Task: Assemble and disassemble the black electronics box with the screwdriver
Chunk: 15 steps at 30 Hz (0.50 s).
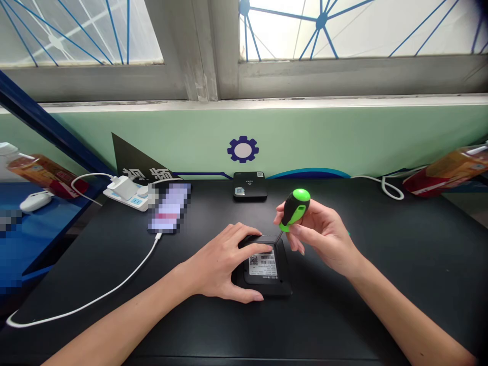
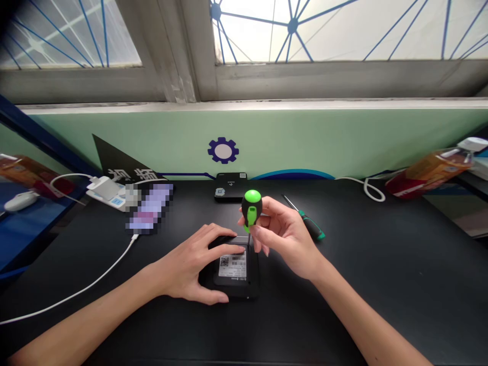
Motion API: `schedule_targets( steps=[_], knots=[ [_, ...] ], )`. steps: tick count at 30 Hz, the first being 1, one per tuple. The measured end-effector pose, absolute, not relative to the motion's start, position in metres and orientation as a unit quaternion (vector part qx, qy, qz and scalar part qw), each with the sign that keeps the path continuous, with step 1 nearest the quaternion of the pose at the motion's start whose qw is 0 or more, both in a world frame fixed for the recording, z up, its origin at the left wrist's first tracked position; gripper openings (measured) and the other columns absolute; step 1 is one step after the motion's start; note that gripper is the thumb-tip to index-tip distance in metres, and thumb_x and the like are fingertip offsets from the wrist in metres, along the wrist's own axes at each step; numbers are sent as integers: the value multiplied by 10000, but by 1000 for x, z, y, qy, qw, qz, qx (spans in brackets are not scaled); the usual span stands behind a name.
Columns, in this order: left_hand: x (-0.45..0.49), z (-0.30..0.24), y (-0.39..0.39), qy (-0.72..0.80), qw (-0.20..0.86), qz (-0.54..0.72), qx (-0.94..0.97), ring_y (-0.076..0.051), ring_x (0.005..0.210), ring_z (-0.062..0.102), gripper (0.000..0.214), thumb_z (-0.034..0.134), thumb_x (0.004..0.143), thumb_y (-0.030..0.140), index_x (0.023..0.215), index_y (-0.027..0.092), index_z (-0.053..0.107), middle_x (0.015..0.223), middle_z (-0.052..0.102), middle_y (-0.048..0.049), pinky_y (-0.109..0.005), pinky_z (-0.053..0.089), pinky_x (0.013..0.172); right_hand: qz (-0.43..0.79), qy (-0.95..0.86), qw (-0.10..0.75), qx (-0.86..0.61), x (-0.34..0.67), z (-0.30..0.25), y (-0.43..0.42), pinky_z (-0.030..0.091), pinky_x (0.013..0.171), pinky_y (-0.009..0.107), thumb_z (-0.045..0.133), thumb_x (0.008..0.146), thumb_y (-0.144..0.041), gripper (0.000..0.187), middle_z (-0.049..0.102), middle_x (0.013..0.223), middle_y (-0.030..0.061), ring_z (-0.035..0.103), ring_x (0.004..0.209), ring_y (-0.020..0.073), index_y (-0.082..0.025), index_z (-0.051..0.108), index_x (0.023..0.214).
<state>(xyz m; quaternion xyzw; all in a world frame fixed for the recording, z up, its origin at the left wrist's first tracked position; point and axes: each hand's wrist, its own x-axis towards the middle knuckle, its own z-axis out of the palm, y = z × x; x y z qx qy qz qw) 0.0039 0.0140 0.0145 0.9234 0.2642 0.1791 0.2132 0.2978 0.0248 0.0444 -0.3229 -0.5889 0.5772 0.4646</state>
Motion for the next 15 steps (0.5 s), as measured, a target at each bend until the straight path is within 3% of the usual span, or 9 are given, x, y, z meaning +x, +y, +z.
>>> schedule_targets(
  steps=[8,11,15],
  knots=[
    [3,14,14,266,217,177,923,-427,1427,605,882,904,904,712,1631,289,637,1636,577,-196,-599,483,1256,599,-577,466,-302,297,47,23,594,529,323,882,1034,-320,280,789,1129,72,653,598,153,-269,794,1295],
    [3,14,14,267,220,172,922,-426,1434,601,883,889,911,727,1640,301,628,1639,573,-193,-607,479,1260,608,-562,467,-311,293,50,22,585,513,268,966,958,-255,349,779,1071,43,639,627,135,-276,788,1257],
    [4,13,14,269,220,172,922,-427,1432,604,890,902,903,716,1644,306,625,1650,568,-194,-613,477,1262,612,-545,478,-316,288,55,21,574,507,227,1071,820,-178,429,772,966,6,637,629,125,-254,721,1056]
  ],
)
